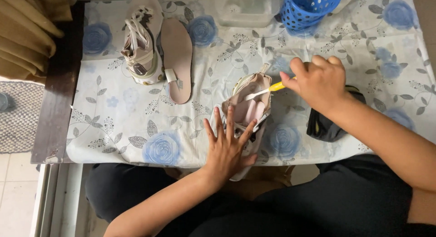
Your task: The person cleans a white sneaker by first removing the insole, then scrubbing the interior and laces with a toothbrush. The insole is placed on the table, and the shoe is cleaned in place.
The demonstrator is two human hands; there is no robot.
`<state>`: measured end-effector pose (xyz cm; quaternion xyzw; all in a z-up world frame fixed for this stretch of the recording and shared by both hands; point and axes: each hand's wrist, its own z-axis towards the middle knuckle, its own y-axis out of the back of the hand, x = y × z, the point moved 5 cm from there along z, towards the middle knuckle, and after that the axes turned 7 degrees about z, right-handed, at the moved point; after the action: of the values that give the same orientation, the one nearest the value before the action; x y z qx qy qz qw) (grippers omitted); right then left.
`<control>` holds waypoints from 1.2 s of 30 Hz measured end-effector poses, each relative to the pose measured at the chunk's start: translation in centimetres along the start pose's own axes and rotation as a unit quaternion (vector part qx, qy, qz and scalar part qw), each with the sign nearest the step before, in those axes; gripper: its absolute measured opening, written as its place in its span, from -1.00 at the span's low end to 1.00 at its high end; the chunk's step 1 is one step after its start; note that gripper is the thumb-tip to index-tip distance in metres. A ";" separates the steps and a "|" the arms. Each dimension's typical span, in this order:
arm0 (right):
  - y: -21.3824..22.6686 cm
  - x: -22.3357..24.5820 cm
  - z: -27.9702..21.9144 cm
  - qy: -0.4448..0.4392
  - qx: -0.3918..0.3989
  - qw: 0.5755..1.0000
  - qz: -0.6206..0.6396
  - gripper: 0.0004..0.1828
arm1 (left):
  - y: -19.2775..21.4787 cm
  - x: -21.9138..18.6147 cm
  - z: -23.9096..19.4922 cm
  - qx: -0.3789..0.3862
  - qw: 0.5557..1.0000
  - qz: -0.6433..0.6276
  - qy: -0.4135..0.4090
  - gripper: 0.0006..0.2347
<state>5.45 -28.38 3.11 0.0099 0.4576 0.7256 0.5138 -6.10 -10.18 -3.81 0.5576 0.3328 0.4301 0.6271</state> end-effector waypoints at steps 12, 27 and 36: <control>0.5 2.5 0.2 -0.028 0.033 0.998 0.040 -0.63 | -0.3 -0.4 0.0 -0.019 1.000 0.010 0.001 -0.15; -0.1 0.9 0.0 -0.053 0.019 0.998 0.005 -0.67 | 0.0 -0.3 0.0 -0.021 1.000 0.013 0.005 -0.17; 2.9 2.6 0.7 -0.025 0.043 0.999 -0.001 -0.72 | 0.1 -0.5 0.1 -0.017 1.000 0.022 0.005 -0.18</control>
<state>2.40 -26.07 4.28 0.0498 0.4753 0.7040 0.5253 -6.26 -10.63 -3.77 0.5521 0.3162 0.4522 0.6251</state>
